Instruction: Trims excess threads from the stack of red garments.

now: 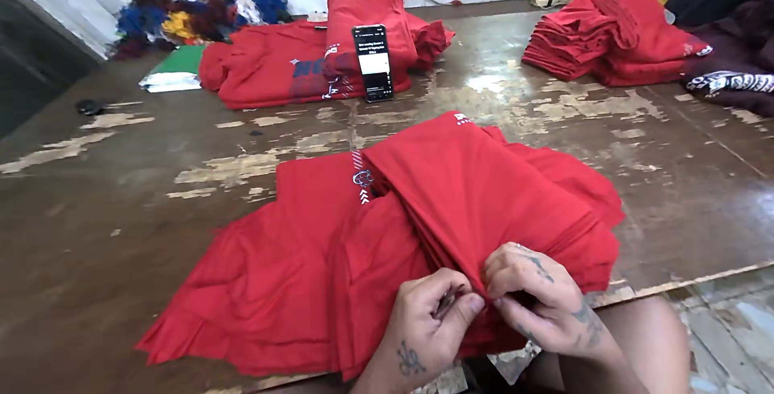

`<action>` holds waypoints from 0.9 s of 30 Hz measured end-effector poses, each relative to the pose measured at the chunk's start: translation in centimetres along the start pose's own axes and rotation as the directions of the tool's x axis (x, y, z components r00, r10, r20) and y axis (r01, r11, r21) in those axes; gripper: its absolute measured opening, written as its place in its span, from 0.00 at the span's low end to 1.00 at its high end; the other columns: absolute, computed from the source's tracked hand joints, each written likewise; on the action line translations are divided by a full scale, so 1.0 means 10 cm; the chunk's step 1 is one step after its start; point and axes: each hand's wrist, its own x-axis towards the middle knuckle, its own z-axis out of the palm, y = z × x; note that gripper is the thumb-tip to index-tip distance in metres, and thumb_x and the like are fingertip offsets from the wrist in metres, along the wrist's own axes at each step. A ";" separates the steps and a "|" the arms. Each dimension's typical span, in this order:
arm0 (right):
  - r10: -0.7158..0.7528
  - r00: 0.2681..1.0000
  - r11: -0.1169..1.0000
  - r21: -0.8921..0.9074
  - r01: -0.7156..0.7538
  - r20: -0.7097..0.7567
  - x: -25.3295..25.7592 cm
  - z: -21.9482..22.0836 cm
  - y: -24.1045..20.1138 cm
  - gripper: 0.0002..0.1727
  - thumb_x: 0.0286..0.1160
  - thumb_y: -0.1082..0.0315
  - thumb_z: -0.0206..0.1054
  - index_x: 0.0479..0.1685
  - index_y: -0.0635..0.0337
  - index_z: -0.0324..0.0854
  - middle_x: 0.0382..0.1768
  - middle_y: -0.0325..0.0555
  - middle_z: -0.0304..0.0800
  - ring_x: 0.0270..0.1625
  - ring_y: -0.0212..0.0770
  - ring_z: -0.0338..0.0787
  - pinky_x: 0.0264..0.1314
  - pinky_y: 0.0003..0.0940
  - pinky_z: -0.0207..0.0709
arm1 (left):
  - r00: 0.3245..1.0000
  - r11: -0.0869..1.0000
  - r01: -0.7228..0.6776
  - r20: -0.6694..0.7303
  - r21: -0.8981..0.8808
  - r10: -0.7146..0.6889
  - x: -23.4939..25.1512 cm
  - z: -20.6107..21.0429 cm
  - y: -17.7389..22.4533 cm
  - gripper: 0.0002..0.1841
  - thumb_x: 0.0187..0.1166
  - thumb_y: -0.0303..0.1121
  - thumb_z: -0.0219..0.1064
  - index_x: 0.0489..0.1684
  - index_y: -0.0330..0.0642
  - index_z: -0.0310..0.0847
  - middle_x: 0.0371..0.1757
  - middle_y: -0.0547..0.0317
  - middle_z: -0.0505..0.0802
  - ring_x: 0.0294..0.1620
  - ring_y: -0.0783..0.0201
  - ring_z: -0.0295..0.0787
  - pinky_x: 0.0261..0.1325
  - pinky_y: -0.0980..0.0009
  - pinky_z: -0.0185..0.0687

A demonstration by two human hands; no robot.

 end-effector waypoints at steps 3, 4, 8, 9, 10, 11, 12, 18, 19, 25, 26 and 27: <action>0.004 1.000 1.000 -0.009 -0.004 0.016 0.00 -0.01 0.01 0.08 0.76 0.68 0.59 0.34 0.61 0.80 0.35 0.52 0.88 0.45 0.45 0.90 0.52 0.36 0.82 | 0.998 0.998 0.004 0.062 -0.065 0.000 0.01 -0.07 -0.02 0.10 0.81 0.33 0.65 0.30 0.37 0.82 0.22 0.67 0.81 0.22 0.83 0.72 0.25 0.88 0.67; 0.015 0.999 1.000 -0.013 -0.014 0.033 0.00 -0.02 0.00 0.08 0.76 0.67 0.58 0.35 0.61 0.80 0.35 0.52 0.88 0.45 0.45 0.89 0.51 0.36 0.81 | 0.998 0.997 0.001 0.069 -0.082 0.005 0.01 -0.08 -0.03 0.11 0.82 0.34 0.65 0.31 0.37 0.82 0.22 0.67 0.81 0.23 0.83 0.72 0.25 0.88 0.66; 0.115 0.979 0.992 -0.063 -0.106 0.168 0.06 -0.12 -0.09 0.20 0.90 0.55 0.55 0.55 0.62 0.85 0.36 0.47 0.90 0.42 0.40 0.88 0.51 0.35 0.81 | 0.998 0.986 -0.012 0.063 -0.168 0.023 -0.04 -0.10 -0.07 0.11 0.83 0.36 0.65 0.34 0.38 0.84 0.25 0.68 0.85 0.24 0.84 0.75 0.26 0.88 0.70; 0.128 0.975 0.989 -0.093 -0.112 0.184 0.08 -0.13 -0.12 0.22 0.91 0.52 0.55 0.61 0.60 0.86 0.35 0.46 0.90 0.39 0.39 0.88 0.50 0.35 0.81 | 0.998 0.982 -0.017 0.057 -0.188 0.028 -0.05 -0.11 -0.07 0.11 0.83 0.37 0.66 0.34 0.39 0.84 0.26 0.69 0.85 0.24 0.85 0.75 0.26 0.89 0.70; 0.119 0.975 0.986 -0.137 -0.094 0.187 0.10 -0.12 -0.15 0.22 0.90 0.53 0.56 0.62 0.57 0.88 0.33 0.45 0.92 0.37 0.40 0.88 0.48 0.37 0.80 | 0.998 0.979 -0.023 0.047 -0.201 0.033 -0.06 -0.10 -0.08 0.10 0.83 0.37 0.66 0.35 0.40 0.84 0.26 0.69 0.85 0.23 0.85 0.75 0.26 0.89 0.70; 0.101 0.977 0.979 -0.192 -0.064 0.187 0.12 -0.11 -0.17 0.20 0.89 0.55 0.58 0.61 0.55 0.90 0.31 0.45 0.92 0.35 0.42 0.88 0.45 0.38 0.80 | 0.999 0.978 -0.028 0.030 -0.207 0.035 -0.07 -0.09 -0.08 0.09 0.82 0.37 0.67 0.35 0.41 0.84 0.26 0.69 0.85 0.23 0.85 0.76 0.25 0.89 0.71; 0.085 0.978 0.969 -0.246 -0.037 0.189 0.14 -0.10 -0.20 0.18 0.87 0.57 0.60 0.59 0.54 0.91 0.29 0.44 0.92 0.32 0.43 0.87 0.42 0.38 0.79 | 0.999 0.978 -0.032 0.008 -0.208 0.034 -0.08 -0.08 -0.07 0.09 0.81 0.36 0.67 0.34 0.42 0.83 0.25 0.70 0.85 0.23 0.85 0.76 0.25 0.89 0.71; 0.090 0.987 0.953 -0.300 -0.046 0.133 0.17 0.06 -0.30 0.09 0.76 0.67 0.68 0.44 0.57 0.94 0.38 0.52 0.90 0.40 0.43 0.90 0.44 0.32 0.85 | 0.984 0.988 -0.125 -0.139 -0.085 0.113 -0.12 -0.02 -0.04 0.07 0.79 0.33 0.66 0.32 0.41 0.82 0.24 0.68 0.83 0.22 0.84 0.74 0.24 0.89 0.69; 0.078 0.991 0.949 -0.314 -0.041 0.108 0.14 0.10 -0.30 0.09 0.74 0.69 0.67 0.43 0.58 0.93 0.39 0.52 0.91 0.41 0.44 0.91 0.44 0.33 0.85 | 0.979 0.988 -0.146 -0.152 -0.046 0.138 -0.12 -0.02 -0.03 0.08 0.79 0.33 0.66 0.31 0.40 0.82 0.24 0.67 0.83 0.21 0.83 0.73 0.24 0.88 0.69; -0.026 0.999 0.914 -0.405 0.013 -0.026 -0.07 0.21 -0.30 0.10 0.78 0.66 0.65 0.45 0.59 0.90 0.43 0.49 0.95 0.52 0.43 0.95 0.59 0.35 0.87 | 0.956 0.951 -0.292 0.007 0.103 0.293 -0.11 -0.03 0.04 0.09 0.78 0.34 0.66 0.28 0.39 0.82 0.22 0.64 0.84 0.21 0.80 0.76 0.24 0.86 0.72; -0.038 0.998 0.917 -0.399 0.017 -0.045 -0.08 0.21 -0.28 0.10 0.79 0.67 0.64 0.44 0.60 0.90 0.43 0.49 0.96 0.52 0.42 0.95 0.59 0.35 0.88 | 0.956 0.950 -0.294 0.038 0.106 0.292 -0.10 -0.04 0.04 0.10 0.79 0.35 0.66 0.28 0.39 0.82 0.22 0.64 0.85 0.22 0.79 0.77 0.24 0.85 0.73; -0.045 0.996 0.925 -0.381 0.013 -0.075 -0.09 0.21 -0.26 0.09 0.80 0.68 0.62 0.43 0.61 0.88 0.43 0.50 0.96 0.51 0.42 0.96 0.59 0.34 0.88 | 0.962 0.956 -0.271 0.058 0.115 0.266 -0.08 -0.06 0.04 0.12 0.80 0.37 0.66 0.30 0.39 0.83 0.23 0.64 0.85 0.21 0.79 0.77 0.24 0.85 0.73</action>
